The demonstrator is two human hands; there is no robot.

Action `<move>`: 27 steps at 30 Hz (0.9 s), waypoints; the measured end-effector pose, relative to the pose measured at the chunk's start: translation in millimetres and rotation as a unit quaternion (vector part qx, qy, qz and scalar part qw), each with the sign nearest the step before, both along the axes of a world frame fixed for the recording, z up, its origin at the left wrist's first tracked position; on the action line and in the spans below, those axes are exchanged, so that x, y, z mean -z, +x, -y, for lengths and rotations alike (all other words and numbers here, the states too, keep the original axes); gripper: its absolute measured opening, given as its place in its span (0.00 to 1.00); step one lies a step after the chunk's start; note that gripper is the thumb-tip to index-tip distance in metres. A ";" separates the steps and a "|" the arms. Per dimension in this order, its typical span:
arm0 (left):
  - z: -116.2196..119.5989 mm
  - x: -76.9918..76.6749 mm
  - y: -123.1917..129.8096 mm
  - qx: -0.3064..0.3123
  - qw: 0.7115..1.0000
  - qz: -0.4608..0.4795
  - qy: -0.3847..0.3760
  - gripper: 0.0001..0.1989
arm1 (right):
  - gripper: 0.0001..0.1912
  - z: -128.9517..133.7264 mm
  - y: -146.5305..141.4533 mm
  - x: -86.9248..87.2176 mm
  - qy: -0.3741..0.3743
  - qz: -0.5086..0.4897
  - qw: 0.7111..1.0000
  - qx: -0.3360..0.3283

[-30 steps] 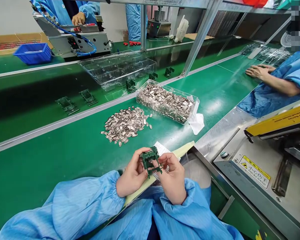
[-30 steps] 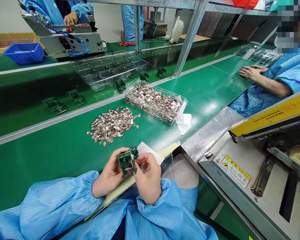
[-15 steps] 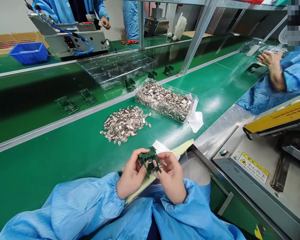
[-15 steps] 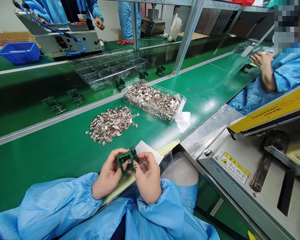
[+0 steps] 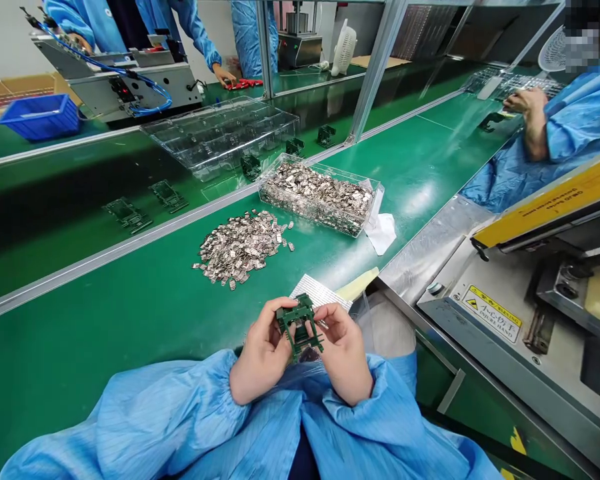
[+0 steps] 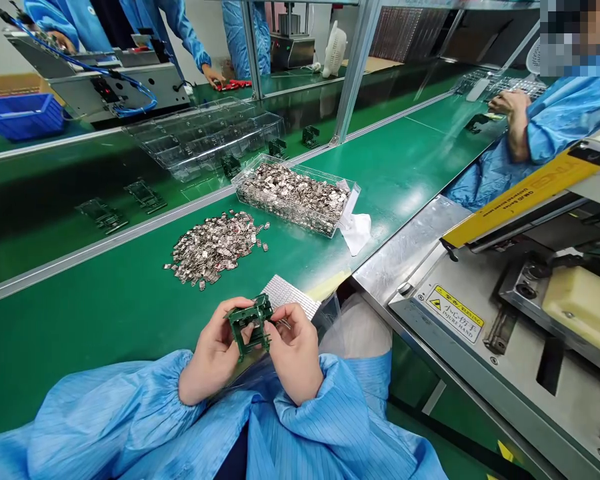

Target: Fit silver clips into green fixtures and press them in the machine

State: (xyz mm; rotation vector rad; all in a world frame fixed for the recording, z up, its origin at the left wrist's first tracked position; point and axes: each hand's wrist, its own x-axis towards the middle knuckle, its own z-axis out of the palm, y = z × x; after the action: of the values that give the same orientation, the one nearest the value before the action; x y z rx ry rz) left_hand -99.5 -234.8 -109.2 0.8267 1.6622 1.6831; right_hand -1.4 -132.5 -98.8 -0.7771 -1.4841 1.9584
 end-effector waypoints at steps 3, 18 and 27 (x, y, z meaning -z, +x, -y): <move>-0.2 0.9 4.4 -0.001 1.000 -0.010 -0.002 0.15 | 0.16 1.7 4.4 3.0 -0.009 -0.005 1.000 0.010; -27.2 -13.4 0.9 0.052 0.999 0.003 0.015 0.17 | 0.15 -18.5 53.9 20.3 0.078 0.047 0.990 0.105; -82.0 8.7 -16.2 0.087 0.990 0.095 0.052 0.24 | 0.27 -27.2 42.4 74.4 0.091 0.083 0.992 0.021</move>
State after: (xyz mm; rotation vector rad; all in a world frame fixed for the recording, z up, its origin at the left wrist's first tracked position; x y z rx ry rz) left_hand -115.7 -152.7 -117.8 0.8087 1.3458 1.6815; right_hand 41.0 -105.3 -173.2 -0.9009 -1.7011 1.7332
